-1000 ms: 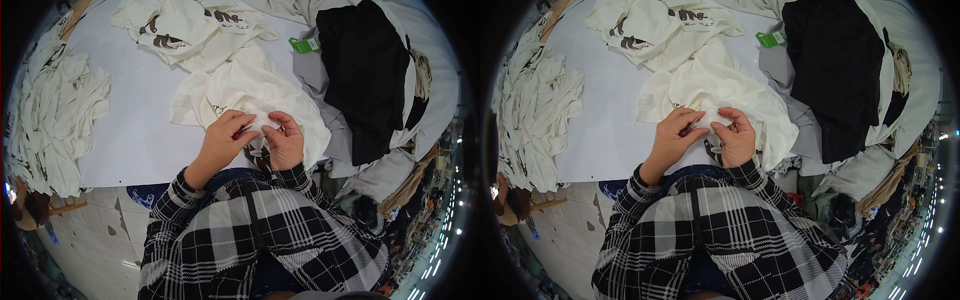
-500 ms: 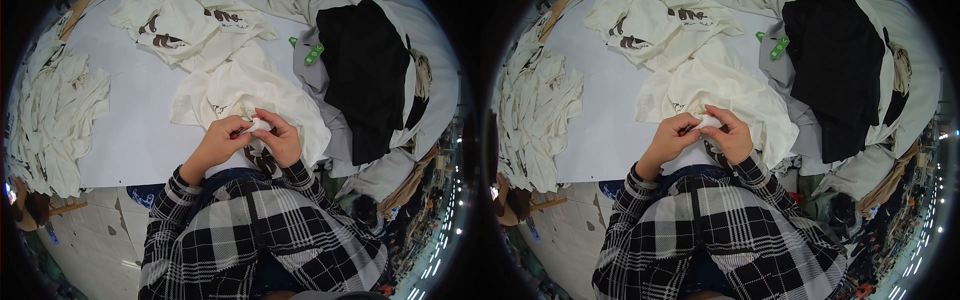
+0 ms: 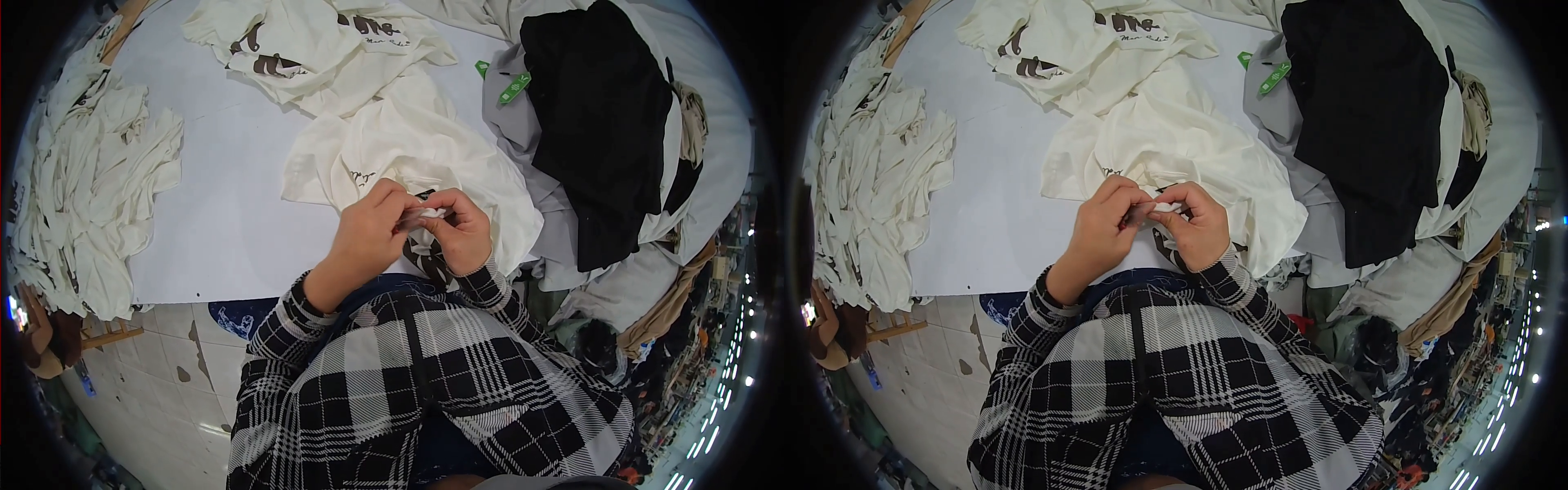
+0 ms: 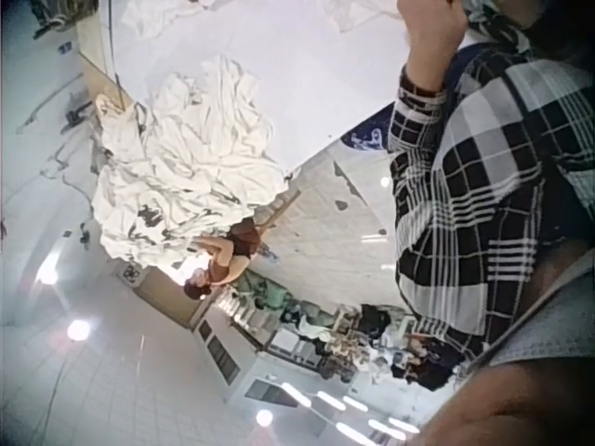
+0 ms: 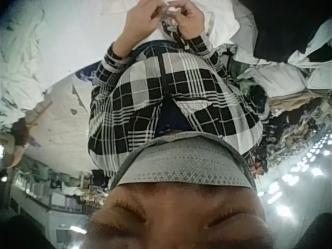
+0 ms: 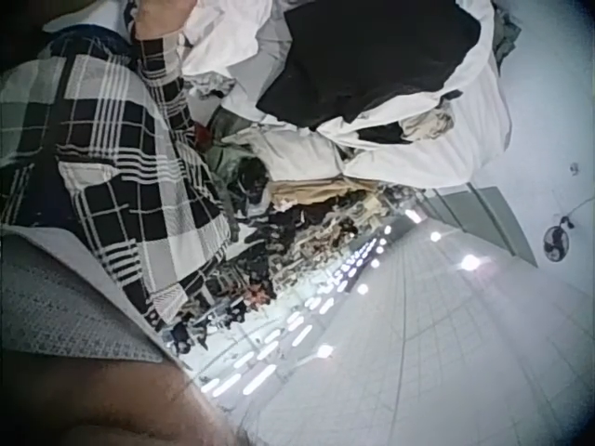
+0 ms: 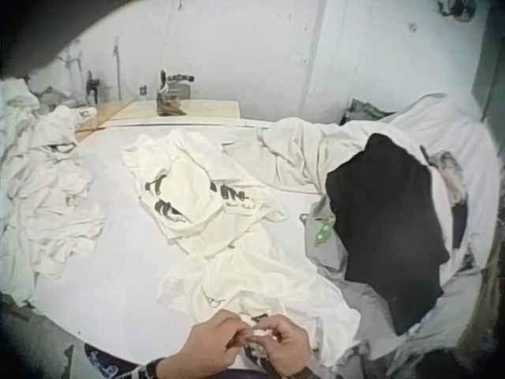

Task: Trimming loose threads from printed t-shirts using thread snips.

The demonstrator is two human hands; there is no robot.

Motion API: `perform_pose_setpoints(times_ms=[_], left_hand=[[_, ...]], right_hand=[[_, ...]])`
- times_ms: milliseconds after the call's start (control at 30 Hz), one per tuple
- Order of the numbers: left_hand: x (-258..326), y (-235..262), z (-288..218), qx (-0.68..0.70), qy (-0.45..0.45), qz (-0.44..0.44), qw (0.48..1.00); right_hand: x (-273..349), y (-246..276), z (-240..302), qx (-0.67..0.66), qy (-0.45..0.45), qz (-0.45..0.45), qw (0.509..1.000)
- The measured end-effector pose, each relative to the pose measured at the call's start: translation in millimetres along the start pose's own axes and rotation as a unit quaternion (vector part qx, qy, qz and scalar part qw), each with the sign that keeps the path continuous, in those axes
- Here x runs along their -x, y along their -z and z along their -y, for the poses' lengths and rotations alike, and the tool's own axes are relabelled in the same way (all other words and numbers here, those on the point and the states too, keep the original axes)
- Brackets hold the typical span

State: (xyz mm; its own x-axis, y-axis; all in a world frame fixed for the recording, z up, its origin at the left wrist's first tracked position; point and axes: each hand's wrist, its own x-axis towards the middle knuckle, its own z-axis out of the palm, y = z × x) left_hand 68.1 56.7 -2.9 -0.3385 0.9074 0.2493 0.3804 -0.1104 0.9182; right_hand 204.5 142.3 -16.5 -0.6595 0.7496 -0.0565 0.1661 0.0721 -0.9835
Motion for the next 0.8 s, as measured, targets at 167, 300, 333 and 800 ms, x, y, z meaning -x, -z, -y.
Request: perform_pose_setpoints(times_ms=[167,300,333,800], left_hand=[[1,0,17,0.191,0.098,-0.094,0.972],[4,7,24,0.272,0.264,-0.077,0.922],[5,8,26,0.272,0.262,-0.076,0.923],[2,-8,64,-0.092,0.220,0.015,0.971]], right_hand=[[-1,3,7,-0.237,0.021,-0.045,0.970],[-3,10,-8,-0.333,0.034,-0.081,0.939],[-3,10,-8,-0.332,0.035,-0.082,0.939],[11,35,-29,-0.366,0.017,-0.126,0.922]])
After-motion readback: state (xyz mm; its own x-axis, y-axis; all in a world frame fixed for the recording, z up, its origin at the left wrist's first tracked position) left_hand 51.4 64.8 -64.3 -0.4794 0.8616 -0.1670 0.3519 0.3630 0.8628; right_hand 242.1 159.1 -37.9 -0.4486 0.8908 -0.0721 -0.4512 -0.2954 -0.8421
